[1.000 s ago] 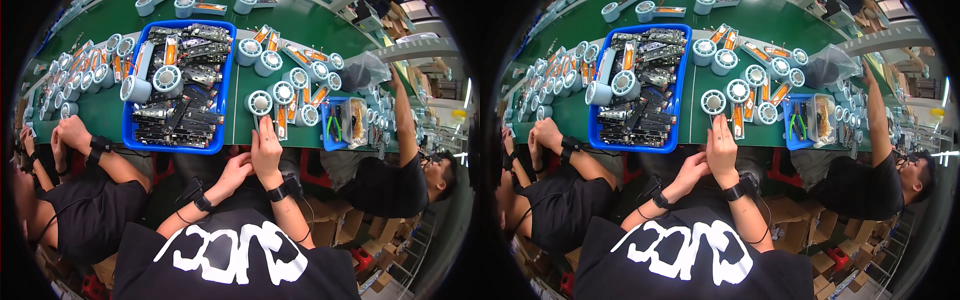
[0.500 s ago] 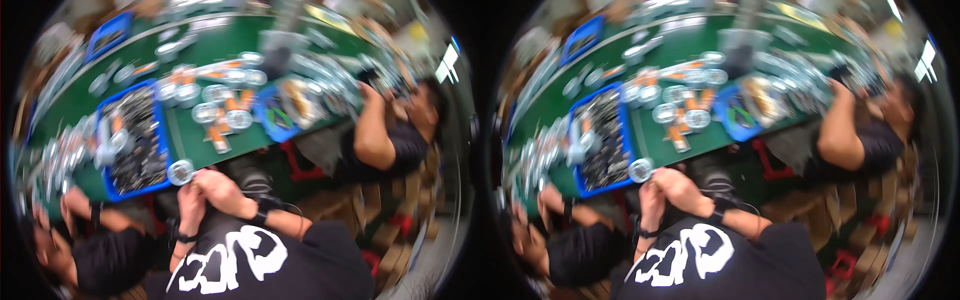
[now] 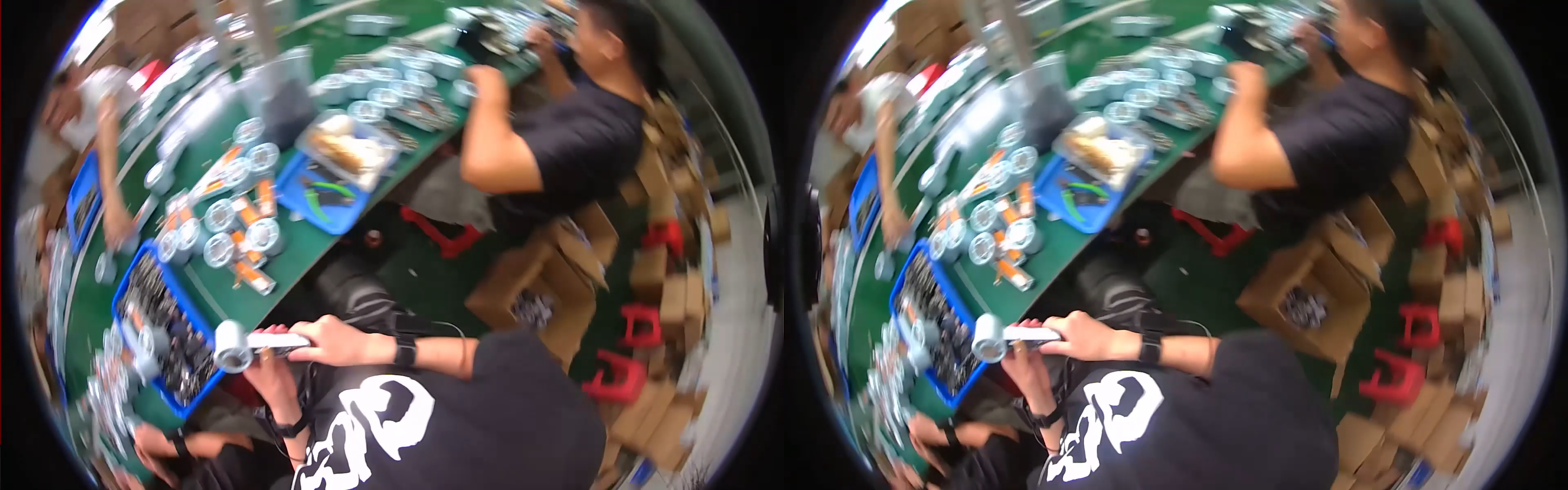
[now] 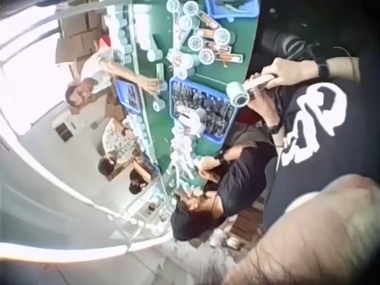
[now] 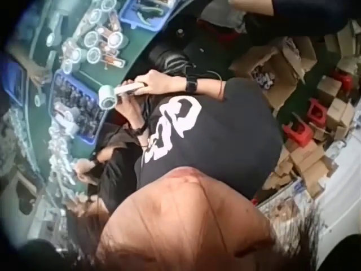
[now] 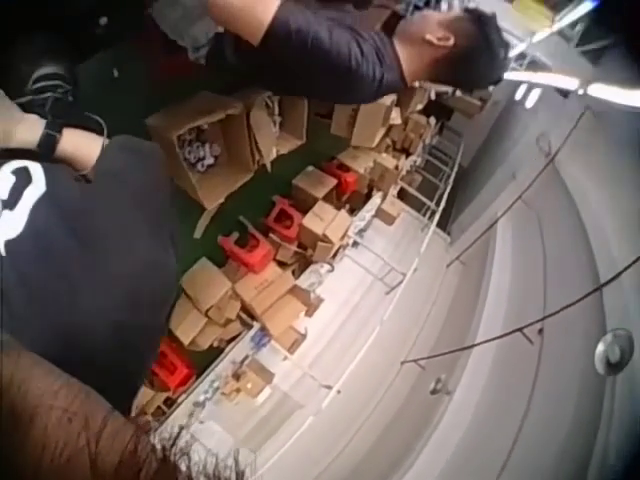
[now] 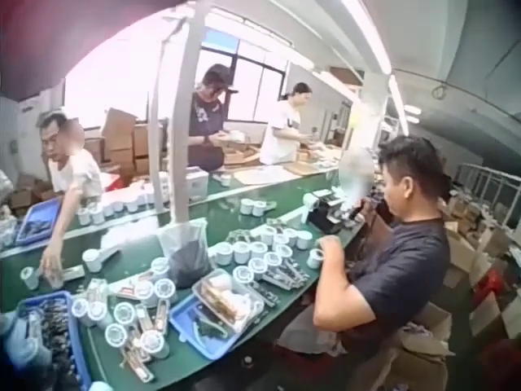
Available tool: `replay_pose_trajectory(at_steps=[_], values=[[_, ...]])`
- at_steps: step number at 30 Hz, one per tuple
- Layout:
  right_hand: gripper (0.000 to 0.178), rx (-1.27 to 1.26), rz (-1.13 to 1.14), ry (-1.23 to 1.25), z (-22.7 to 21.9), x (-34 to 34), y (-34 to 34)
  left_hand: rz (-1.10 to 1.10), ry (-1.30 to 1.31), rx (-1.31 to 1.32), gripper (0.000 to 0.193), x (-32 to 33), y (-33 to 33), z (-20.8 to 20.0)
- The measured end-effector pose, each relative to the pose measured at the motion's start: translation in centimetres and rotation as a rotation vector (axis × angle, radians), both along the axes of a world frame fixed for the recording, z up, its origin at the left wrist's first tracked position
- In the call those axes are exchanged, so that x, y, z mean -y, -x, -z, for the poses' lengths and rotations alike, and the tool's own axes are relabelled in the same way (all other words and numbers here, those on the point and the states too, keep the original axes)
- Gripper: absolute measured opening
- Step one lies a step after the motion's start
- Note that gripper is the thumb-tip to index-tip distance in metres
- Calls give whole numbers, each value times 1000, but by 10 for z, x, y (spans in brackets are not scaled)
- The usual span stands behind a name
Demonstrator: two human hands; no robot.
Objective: The person picks up a circuit board, connects a wire from a fan assembly to it, and presses the board into the fan housing. After setting the assembled fan aside, the person picks up another circuit board to repeat the process.
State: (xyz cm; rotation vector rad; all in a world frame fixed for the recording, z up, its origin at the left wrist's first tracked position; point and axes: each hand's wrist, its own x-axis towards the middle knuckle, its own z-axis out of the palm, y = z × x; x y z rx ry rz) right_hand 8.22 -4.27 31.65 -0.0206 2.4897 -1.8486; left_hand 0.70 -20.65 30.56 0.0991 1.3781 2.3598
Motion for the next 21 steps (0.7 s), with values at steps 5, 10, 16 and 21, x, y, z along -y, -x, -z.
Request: replay_pose_trajectory(at_steps=[5, 10, 16, 21], values=[[32, -83, 143, 18, -15, -13, 11, 6, -4, -21, 41, -13, 9, -9], [29, -88, 90, -11, -29, -25, 37, -8, 7, 18, 37, -25, 26, -38], [20, -178, 254, -178, -62, -52, 119, -127, 102, -132, 24, -30, 56, -13], [42, -353, 278, -502, -57, -74, 320, -109, 626, -487, 10, -14, 74, 29]])
